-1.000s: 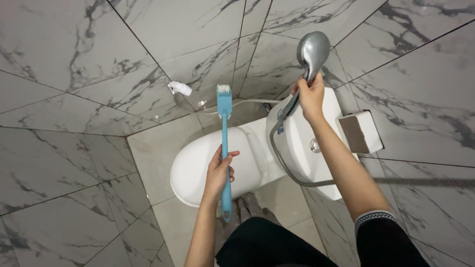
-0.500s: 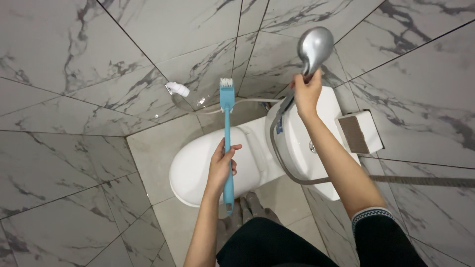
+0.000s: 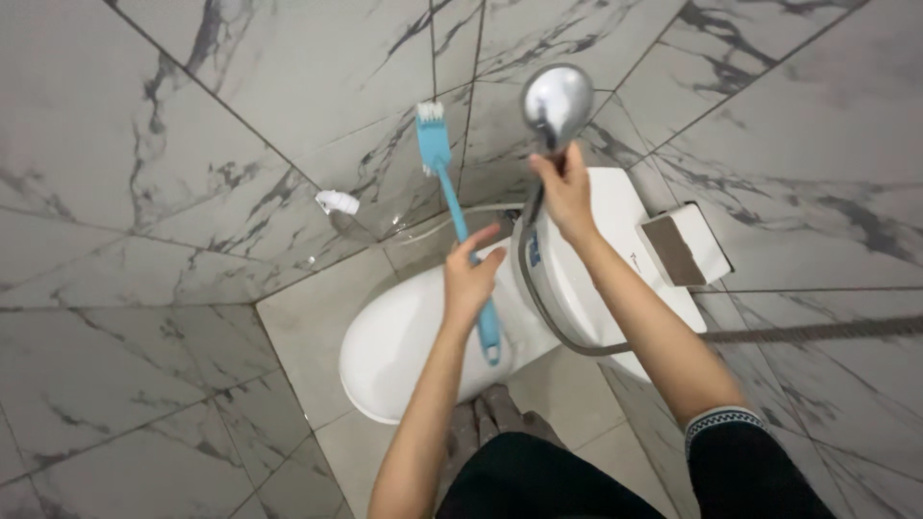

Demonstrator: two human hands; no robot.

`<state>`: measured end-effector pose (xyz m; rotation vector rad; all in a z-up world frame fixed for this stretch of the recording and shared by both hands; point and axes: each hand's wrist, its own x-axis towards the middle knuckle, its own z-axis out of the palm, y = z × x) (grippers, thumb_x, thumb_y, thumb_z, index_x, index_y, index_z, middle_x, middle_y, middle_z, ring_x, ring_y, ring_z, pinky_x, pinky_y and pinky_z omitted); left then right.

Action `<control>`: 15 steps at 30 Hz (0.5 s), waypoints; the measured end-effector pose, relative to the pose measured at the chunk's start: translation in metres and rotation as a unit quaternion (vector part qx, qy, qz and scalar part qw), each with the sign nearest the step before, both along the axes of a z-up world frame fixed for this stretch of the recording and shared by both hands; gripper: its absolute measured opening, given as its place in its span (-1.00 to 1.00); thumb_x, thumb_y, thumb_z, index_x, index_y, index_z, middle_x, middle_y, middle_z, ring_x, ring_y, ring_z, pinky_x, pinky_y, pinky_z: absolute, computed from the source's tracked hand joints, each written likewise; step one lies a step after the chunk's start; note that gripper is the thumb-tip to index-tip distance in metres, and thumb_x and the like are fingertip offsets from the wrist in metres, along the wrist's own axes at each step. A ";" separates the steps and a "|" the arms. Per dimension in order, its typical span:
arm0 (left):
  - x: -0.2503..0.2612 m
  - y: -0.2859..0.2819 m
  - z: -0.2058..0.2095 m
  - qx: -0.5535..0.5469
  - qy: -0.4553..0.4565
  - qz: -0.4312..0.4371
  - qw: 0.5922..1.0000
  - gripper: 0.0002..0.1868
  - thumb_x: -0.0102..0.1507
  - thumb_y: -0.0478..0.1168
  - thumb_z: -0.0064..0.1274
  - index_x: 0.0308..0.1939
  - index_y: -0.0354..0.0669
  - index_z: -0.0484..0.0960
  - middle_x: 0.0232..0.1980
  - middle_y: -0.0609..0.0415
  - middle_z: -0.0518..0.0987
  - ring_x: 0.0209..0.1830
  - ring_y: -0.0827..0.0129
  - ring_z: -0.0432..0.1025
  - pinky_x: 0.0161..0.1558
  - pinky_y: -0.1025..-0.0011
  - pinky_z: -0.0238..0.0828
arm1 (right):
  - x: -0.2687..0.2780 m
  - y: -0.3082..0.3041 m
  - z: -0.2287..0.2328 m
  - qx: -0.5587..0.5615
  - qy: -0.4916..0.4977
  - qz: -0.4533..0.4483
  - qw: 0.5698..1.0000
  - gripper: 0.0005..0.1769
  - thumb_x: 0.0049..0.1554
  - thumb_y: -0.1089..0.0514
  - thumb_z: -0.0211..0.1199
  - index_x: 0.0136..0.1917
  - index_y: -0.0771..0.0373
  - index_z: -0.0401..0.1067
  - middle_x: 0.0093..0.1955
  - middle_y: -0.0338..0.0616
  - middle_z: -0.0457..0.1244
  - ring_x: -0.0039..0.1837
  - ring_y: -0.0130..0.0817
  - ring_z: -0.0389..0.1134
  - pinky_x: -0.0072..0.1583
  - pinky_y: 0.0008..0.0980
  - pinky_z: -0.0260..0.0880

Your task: The person cleans the bathroom wall using a handheld shower head to wet the surface and a long-handled brush to scrub the tiles. They repeatedly wet and scrub the same wall area near the toilet.

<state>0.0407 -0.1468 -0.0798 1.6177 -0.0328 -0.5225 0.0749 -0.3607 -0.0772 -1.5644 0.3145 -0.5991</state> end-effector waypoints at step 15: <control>0.006 -0.081 0.010 -0.061 -0.041 0.100 0.992 -0.52 0.36 -0.19 0.07 0.36 -0.15 0.41 -0.33 0.09 0.54 -0.52 0.49 0.38 -0.53 0.51 0.30 | -0.024 0.045 0.059 0.009 0.123 0.034 0.992 -0.69 0.08 0.02 0.47 -0.10 0.30 0.52 -0.29 -0.21 0.36 -0.26 -0.55 0.32 -0.21 -0.47 0.33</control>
